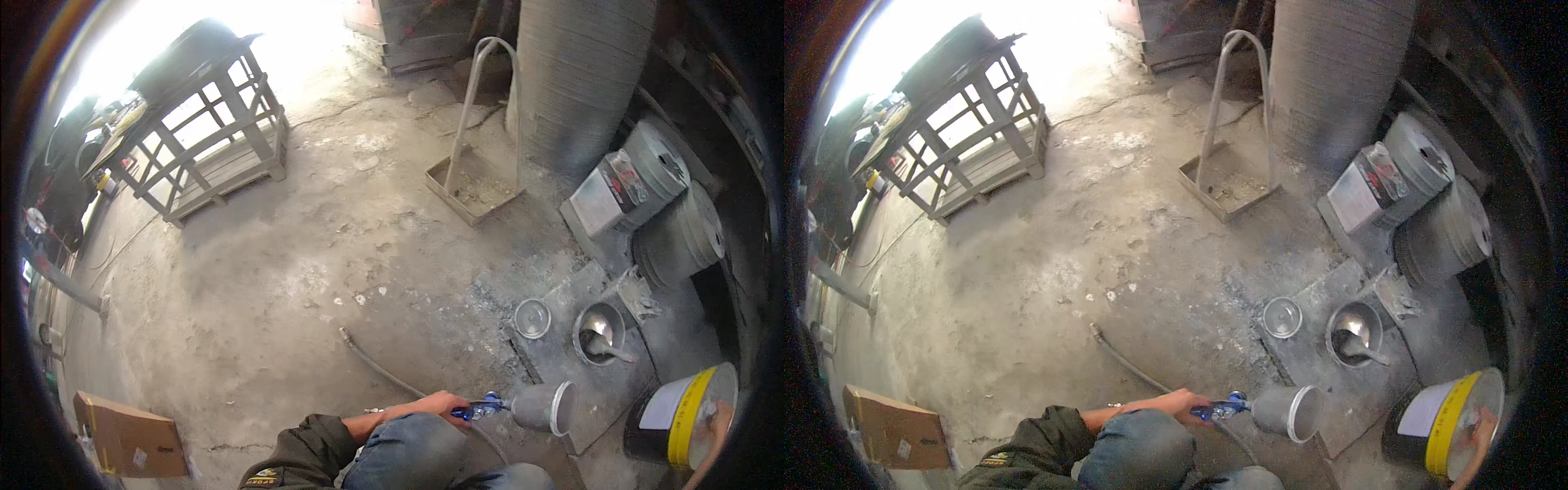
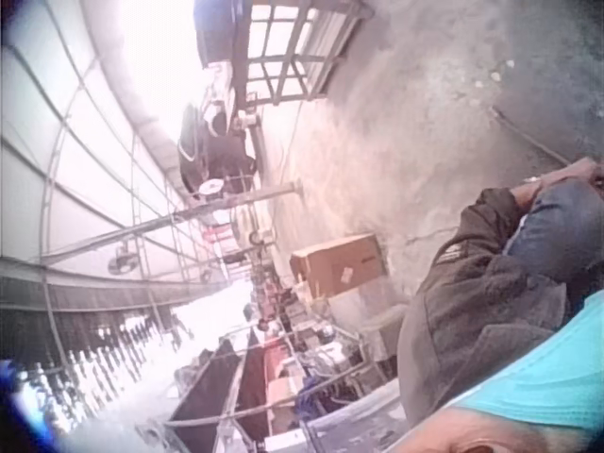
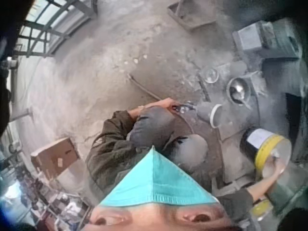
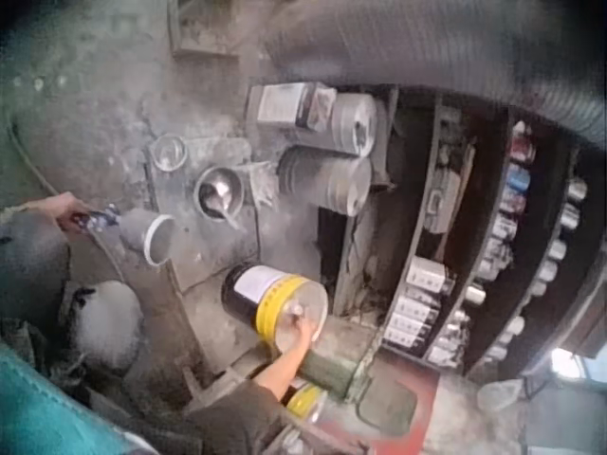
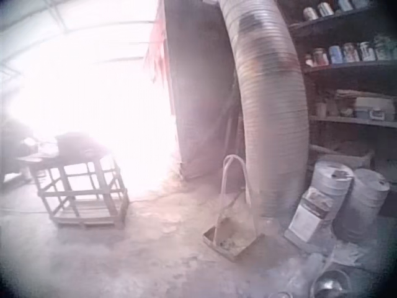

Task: The person pours liquid from a yellow can into a spray gun cup, then uses a ladle to scoop a grey substance from a bucket and adds it to the cup. They stir the mixture with the ladle and continue adding more liquid and grey substance, stirring repeatedly.

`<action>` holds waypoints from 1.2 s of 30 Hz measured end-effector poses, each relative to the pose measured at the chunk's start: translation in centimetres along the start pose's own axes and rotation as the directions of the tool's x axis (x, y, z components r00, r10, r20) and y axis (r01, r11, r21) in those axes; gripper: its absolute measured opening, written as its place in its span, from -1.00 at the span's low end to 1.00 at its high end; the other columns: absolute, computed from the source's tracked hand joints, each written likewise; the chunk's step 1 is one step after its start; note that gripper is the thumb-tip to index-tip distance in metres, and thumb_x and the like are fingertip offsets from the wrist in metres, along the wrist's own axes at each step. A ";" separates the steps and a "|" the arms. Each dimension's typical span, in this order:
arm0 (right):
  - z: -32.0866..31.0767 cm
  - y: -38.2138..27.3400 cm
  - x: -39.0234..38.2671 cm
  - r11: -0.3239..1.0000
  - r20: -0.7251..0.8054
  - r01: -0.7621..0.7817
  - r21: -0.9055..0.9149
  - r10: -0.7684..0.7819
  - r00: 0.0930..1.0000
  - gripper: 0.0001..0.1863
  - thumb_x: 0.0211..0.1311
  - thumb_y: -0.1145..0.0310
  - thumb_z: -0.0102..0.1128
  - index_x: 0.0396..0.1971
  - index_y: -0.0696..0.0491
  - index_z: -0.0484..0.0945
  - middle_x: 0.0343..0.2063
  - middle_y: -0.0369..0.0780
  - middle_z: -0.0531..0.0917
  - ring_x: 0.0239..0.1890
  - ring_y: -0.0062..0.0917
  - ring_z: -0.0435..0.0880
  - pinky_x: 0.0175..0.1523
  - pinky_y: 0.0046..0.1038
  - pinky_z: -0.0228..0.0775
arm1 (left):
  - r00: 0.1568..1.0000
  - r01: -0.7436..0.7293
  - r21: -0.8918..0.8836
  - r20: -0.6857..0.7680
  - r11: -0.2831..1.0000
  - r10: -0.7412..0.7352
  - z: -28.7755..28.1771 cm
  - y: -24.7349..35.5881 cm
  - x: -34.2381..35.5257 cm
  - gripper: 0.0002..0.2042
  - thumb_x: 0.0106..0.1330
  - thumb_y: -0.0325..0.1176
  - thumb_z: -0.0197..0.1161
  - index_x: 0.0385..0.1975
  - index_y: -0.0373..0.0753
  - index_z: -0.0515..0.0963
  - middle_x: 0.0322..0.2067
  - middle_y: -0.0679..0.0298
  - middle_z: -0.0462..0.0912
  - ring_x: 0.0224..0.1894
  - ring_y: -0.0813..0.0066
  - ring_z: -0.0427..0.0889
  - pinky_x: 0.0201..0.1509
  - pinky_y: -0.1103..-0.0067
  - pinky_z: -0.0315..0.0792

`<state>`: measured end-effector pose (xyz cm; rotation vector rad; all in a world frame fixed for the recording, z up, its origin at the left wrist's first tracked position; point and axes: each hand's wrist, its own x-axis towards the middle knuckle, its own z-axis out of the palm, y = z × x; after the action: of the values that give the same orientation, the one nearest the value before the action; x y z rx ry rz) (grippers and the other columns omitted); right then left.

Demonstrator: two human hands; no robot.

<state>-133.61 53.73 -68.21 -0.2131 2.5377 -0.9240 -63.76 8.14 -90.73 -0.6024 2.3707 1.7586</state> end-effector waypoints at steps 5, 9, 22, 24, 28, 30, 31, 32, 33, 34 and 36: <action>5.4 -3.0 -8.1 0.882 -0.004 0.114 0.456 -0.127 0.992 -0.66 0.48 0.07 0.07 -0.14 0.04 0.59 -0.53 -0.40 0.55 -0.62 -0.77 0.43 -0.60 -0.66 0.23 | 0.991 0.070 0.010 0.111 0.998 -0.070 1.9 0.8 4.3 -0.62 0.29 -0.08 0.37 -0.06 -0.21 0.59 -0.26 0.02 0.69 -0.25 0.13 0.67 -0.14 0.29 0.50; 17.8 -11.5 -18.3 0.719 0.312 -0.236 0.654 0.028 0.950 -0.77 0.49 0.12 0.05 -0.32 -0.07 0.51 -0.70 -0.54 0.31 -0.75 -0.84 0.18 -0.67 -0.71 0.00 | 0.922 0.308 0.074 0.221 0.949 -0.317 2.1 2.2 4.2 -0.64 0.38 -0.19 0.29 0.07 -0.23 0.55 -0.14 0.05 0.70 -0.10 0.21 0.67 0.01 0.32 0.50; 41.1 -8.1 -27.4 0.778 0.263 -0.144 0.612 -0.028 0.965 -0.58 0.56 0.05 -0.10 -0.50 -0.03 0.39 -0.70 -0.48 0.24 -0.69 -0.80 0.13 -0.59 -0.65 -0.08 | 0.964 0.195 0.206 0.139 0.959 -0.226 4.9 -1.7 1.9 -0.64 0.31 -0.07 0.33 -0.24 -0.29 0.55 -0.37 -0.06 0.67 -0.27 -0.16 0.65 -0.19 0.17 0.49; 43.4 -6.9 -27.5 0.780 0.229 -0.066 0.622 -0.101 0.968 -0.59 0.57 0.05 -0.11 -0.50 -0.03 0.39 -0.69 -0.49 0.22 -0.67 -0.79 0.12 -0.57 -0.64 -0.07 | 0.966 0.189 0.229 0.133 0.955 -0.223 5.0 -1.4 1.7 -0.65 0.30 -0.08 0.33 -0.24 -0.29 0.54 -0.36 -0.08 0.67 -0.25 -0.17 0.65 -0.18 0.16 0.49; 44.9 -6.0 -27.7 0.815 0.267 -0.102 0.571 -0.066 0.962 -0.57 0.57 0.08 -0.13 -0.51 0.02 0.39 -0.66 -0.43 0.34 -0.62 -0.75 0.26 -0.51 -0.61 0.10 | 0.957 0.213 0.255 0.142 0.943 -0.255 4.7 -1.0 1.7 -0.66 0.30 -0.10 0.33 -0.23 -0.29 0.54 -0.34 -0.10 0.68 -0.24 -0.18 0.65 -0.17 0.14 0.48; 45.7 -5.3 -27.8 0.830 0.281 -0.066 0.553 -0.111 0.953 -0.56 0.58 0.08 -0.14 -0.51 0.03 0.39 -0.66 -0.41 0.35 -0.62 -0.74 0.28 -0.50 -0.60 0.12 | 0.956 0.222 0.265 0.133 0.938 -0.263 4.4 -0.8 1.7 -0.66 0.30 -0.11 0.33 -0.24 -0.30 0.53 -0.35 -0.11 0.67 -0.24 -0.19 0.64 -0.17 0.13 0.48; 46.0 -5.1 -27.9 0.838 0.293 -0.051 0.544 -0.133 0.947 -0.55 0.58 0.08 -0.15 -0.51 0.04 0.39 -0.67 -0.40 0.35 -0.61 -0.73 0.29 -0.50 -0.59 0.12 | 0.954 0.231 0.269 0.127 0.935 -0.272 4.3 -0.7 1.5 -0.66 0.30 -0.11 0.33 -0.25 -0.31 0.52 -0.35 -0.12 0.67 -0.24 -0.20 0.64 -0.17 0.13 0.47; 46.1 -5.0 -27.8 0.848 0.296 -0.047 0.528 -0.132 0.946 -0.54 0.58 0.08 -0.16 -0.51 0.05 0.38 -0.67 -0.39 0.35 -0.61 -0.72 0.29 -0.49 -0.58 0.13 | 0.952 0.230 0.274 0.135 0.934 -0.274 4.1 -0.7 1.4 -0.66 0.30 -0.11 0.33 -0.26 -0.31 0.52 -0.35 -0.13 0.67 -0.24 -0.20 0.64 -0.17 0.12 0.47; 46.2 -4.9 -27.8 0.857 0.299 -0.044 0.513 -0.130 0.945 -0.54 0.58 0.07 -0.16 -0.52 0.05 0.38 -0.68 -0.39 0.35 -0.61 -0.70 0.30 -0.49 -0.56 0.14 | 0.950 0.228 0.280 0.144 0.933 -0.275 4.0 -0.8 1.4 -0.66 0.30 -0.11 0.32 -0.26 -0.31 0.51 -0.35 -0.13 0.66 -0.24 -0.21 0.63 -0.17 0.12 0.47; 46.2 -4.8 -27.8 0.866 0.300 -0.037 0.498 -0.132 0.945 -0.53 0.58 0.07 -0.17 -0.52 0.06 0.38 -0.68 -0.38 0.35 -0.61 -0.68 0.30 -0.48 -0.55 0.15 | 0.950 0.224 0.286 0.151 0.932 -0.275 3.8 -0.8 1.4 -0.66 0.31 -0.11 0.32 -0.27 -0.32 0.51 -0.36 -0.14 0.66 -0.24 -0.21 0.63 -0.17 0.12 0.47; 46.4 -4.9 -28.3 0.902 0.293 -0.015 0.432 -0.125 0.948 -0.52 0.59 0.08 -0.21 -0.52 0.06 0.38 -0.66 -0.38 0.36 -0.59 -0.65 0.32 -0.45 -0.52 0.18 | 0.951 0.216 0.290 0.156 0.932 -0.269 3.7 -0.9 1.3 -0.65 0.31 -0.10 0.31 -0.26 -0.32 0.49 -0.36 -0.14 0.66 -0.24 -0.22 0.63 -0.16 0.11 0.47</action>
<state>-87.69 31.26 -87.24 -0.2729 1.9882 -1.3290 -65.10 11.07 -93.10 -0.6222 2.2363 1.2991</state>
